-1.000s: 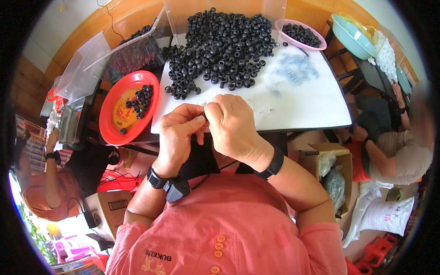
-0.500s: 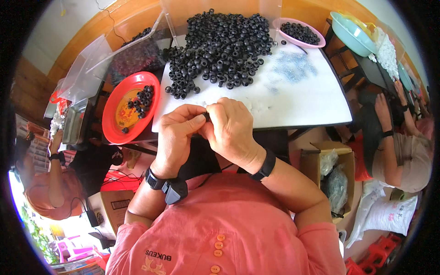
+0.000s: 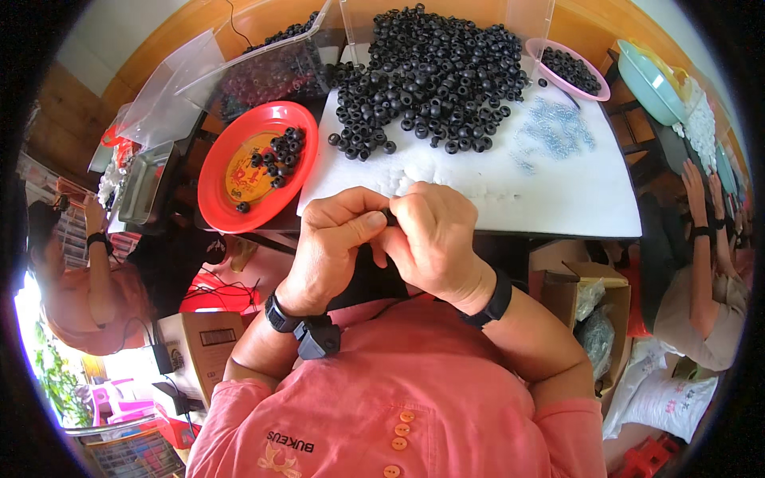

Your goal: Assembling small black plastic components by manually inserting white plastic pieces into them.

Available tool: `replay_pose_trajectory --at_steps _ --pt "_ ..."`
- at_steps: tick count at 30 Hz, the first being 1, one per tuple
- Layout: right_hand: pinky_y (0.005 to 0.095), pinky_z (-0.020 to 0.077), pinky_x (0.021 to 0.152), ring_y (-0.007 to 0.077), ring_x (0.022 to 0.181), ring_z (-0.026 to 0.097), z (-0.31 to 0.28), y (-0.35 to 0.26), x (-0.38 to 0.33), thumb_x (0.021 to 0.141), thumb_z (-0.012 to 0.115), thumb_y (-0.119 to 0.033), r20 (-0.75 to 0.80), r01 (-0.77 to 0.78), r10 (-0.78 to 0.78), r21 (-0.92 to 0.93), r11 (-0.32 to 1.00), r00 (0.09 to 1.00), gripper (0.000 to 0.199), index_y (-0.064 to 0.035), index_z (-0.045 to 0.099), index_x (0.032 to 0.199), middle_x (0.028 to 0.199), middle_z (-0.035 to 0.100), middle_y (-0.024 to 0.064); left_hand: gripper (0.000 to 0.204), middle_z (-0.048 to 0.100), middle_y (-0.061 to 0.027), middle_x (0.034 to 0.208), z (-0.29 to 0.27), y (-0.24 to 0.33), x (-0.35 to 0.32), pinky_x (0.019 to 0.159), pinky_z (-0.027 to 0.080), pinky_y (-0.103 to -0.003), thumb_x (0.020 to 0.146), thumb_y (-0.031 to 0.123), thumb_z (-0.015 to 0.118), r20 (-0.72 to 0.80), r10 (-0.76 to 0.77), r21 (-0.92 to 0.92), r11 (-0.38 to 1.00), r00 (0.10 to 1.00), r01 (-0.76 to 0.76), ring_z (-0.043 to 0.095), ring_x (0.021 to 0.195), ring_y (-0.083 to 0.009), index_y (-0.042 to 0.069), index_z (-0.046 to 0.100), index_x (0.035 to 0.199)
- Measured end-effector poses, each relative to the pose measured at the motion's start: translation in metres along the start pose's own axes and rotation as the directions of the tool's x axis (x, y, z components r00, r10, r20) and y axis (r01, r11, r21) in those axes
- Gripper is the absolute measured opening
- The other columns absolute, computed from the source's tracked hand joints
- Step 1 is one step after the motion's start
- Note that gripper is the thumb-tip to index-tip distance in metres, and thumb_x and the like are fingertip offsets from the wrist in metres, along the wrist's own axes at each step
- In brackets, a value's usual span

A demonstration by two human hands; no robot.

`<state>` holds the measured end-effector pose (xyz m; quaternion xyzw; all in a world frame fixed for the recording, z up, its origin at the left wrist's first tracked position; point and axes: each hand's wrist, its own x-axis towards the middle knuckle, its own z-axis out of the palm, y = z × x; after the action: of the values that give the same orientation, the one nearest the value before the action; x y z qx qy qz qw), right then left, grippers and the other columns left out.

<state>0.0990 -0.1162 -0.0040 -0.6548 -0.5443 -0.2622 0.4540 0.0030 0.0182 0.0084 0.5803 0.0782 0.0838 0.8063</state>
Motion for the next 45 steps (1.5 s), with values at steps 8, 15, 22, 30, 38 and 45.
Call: replay_pose_trajectory --at_steps 8,15,22,30,38,45 --pt "0.0407 0.0436 0.051 0.0293 0.058 0.056 0.008 0.007 0.003 0.070 0.076 -0.004 0.217 -0.264 0.230 0.139 0.954 0.949 0.028 -0.0064 0.051 0.082 0.069 0.052 0.0088 0.017 0.067 -0.0061 0.080 -0.011 0.003 -0.005 0.053 0.048 -0.022 0.099 0.008 0.058 -0.044 -0.005 0.129 0.992 0.999 0.010 0.059 0.062 -0.0095 -0.006 0.067 0.103" --pt "0.0407 0.0411 0.050 0.0279 0.056 0.053 0.016 -0.011 -0.006 0.067 0.076 -0.006 0.031 -0.022 0.024 -0.041 0.999 0.999 0.033 -0.0087 0.045 0.077 0.069 0.050 0.0084 0.014 0.066 -0.0038 0.076 -0.005 0.003 -0.011 0.050 0.045 -0.021 0.098 0.006 0.058 -0.060 0.010 0.097 0.995 0.998 -0.004 0.057 0.061 -0.0063 -0.005 0.067 0.099" --pt "0.0402 0.0461 0.056 0.0295 0.061 0.059 0.005 -0.011 -0.006 0.079 0.075 -0.007 0.130 -0.135 0.116 0.152 0.979 0.985 0.023 -0.0033 0.063 0.098 0.078 0.062 0.0101 0.014 0.069 -0.0061 0.076 -0.023 0.023 -0.023 0.053 0.045 -0.021 0.094 0.009 0.064 -0.200 0.022 0.258 0.966 0.979 0.031 0.061 0.063 -0.0083 -0.004 0.069 0.097" --pt "0.0229 0.0434 0.058 0.0074 0.062 0.055 -0.075 0.029 -0.013 0.090 0.072 -0.006 -0.203 -0.439 0.459 0.134 0.888 0.865 0.009 -0.0009 0.068 0.096 0.076 0.065 0.0017 0.026 0.070 -0.0065 0.094 -0.083 0.062 0.012 0.064 0.051 -0.024 0.084 0.001 0.069 -0.354 0.388 0.631 0.771 0.851 -0.089 0.066 0.083 -0.0150 0.002 0.073 0.110" --pt "0.0185 0.0403 0.061 0.0022 0.067 0.049 -0.115 0.062 -0.035 0.091 0.072 -0.001 -0.395 -0.518 0.618 0.339 0.785 0.679 0.007 -0.0015 0.068 0.097 0.078 0.062 -0.0041 0.014 0.068 -0.0102 0.092 0.025 -0.013 0.038 0.072 0.050 -0.032 0.080 -0.002 0.071 0.189 0.495 0.730 0.507 0.848 -0.458 0.063 0.087 -0.0217 0.002 0.071 0.094" --pt "0.0185 0.0443 0.066 0.0015 0.070 0.052 -0.108 0.064 -0.050 0.090 0.072 -0.001 -0.405 -0.534 0.607 0.290 0.794 0.684 0.008 -0.0006 0.068 0.097 0.081 0.066 -0.0023 0.013 0.065 -0.0103 0.087 0.091 -0.034 0.100 0.072 0.050 -0.037 0.081 -0.003 0.067 0.431 0.491 0.742 0.285 0.757 -0.607 0.061 0.084 -0.0269 0.000 0.070 0.093"
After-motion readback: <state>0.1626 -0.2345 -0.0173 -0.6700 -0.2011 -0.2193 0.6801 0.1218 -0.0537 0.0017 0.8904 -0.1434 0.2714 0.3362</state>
